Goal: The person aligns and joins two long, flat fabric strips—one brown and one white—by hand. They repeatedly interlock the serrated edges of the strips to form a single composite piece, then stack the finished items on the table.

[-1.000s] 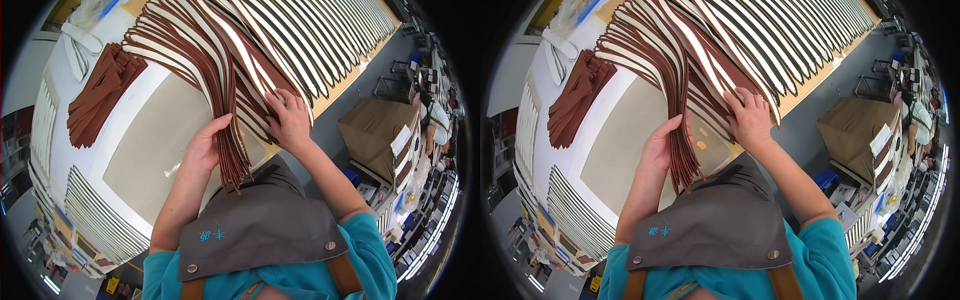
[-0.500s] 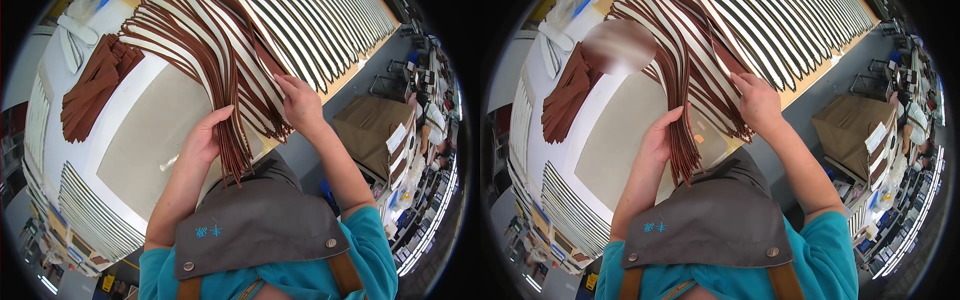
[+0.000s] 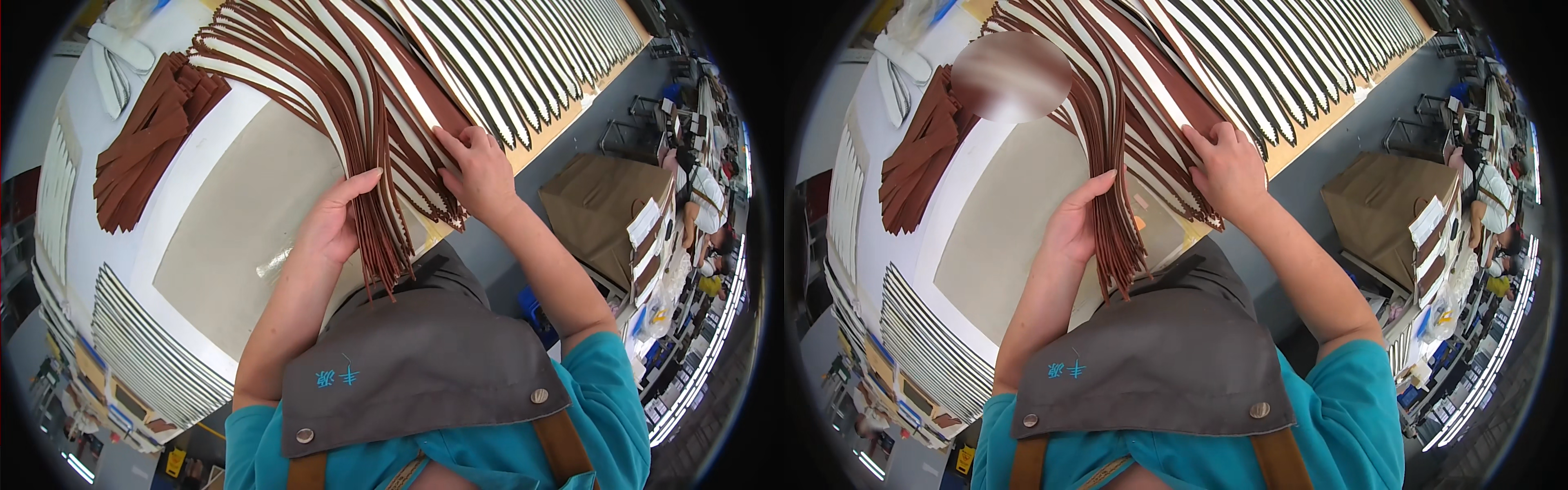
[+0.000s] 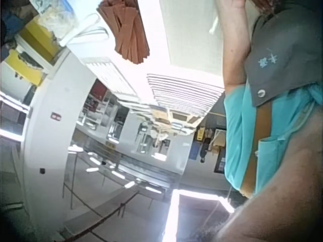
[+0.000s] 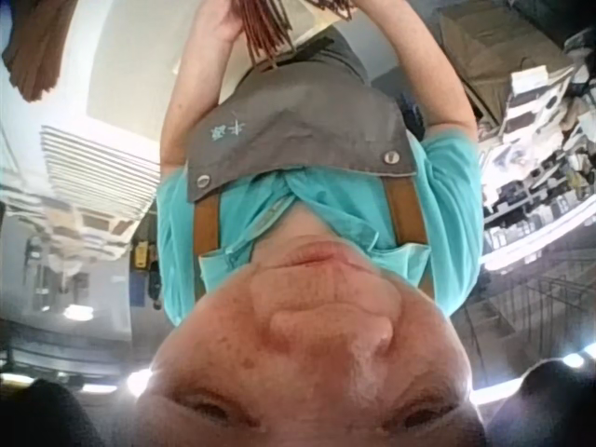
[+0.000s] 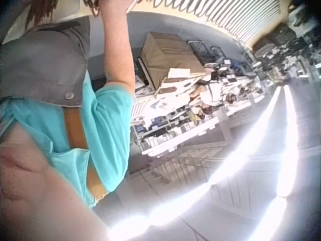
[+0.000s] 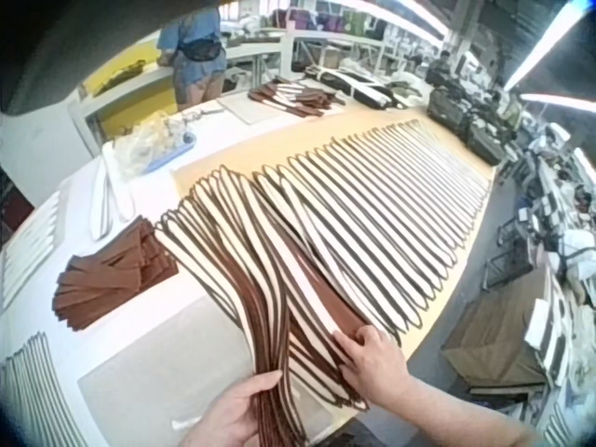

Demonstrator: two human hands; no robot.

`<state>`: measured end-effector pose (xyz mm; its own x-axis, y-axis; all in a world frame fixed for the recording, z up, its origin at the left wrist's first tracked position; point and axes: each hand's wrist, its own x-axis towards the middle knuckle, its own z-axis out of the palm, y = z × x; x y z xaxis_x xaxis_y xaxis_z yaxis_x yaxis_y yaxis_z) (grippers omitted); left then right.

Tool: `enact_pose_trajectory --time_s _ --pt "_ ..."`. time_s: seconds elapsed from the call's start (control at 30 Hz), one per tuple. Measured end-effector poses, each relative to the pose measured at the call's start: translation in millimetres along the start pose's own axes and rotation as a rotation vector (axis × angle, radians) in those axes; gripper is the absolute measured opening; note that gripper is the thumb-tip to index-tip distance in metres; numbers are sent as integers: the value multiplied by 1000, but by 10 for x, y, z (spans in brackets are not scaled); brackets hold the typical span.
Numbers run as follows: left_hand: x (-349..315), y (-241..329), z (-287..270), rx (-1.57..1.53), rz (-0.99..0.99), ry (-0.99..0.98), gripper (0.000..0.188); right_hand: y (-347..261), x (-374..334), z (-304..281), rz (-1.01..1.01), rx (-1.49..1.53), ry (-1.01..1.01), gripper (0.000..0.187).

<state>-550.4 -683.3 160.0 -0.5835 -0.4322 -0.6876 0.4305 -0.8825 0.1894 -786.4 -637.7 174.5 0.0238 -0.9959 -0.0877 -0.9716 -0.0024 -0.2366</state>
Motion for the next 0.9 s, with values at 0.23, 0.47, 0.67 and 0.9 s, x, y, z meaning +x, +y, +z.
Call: enact_pose_trajectory --time_s 0.23,0.47,0.67,0.9 --pt "12 -5 6 13 -15 1 23 -51 98 -33 19 -117 -106 65" --pt "8 -15 20 32 -12 -8 21 -106 125 -93 -2 -137 -146 65" --pt "17 -19 40 16 -12 6 19 -45 150 -79 1 -120 -167 60" --pt "-8 -12 135 19 1 19 20 172 39 1 -77 242 89 51"
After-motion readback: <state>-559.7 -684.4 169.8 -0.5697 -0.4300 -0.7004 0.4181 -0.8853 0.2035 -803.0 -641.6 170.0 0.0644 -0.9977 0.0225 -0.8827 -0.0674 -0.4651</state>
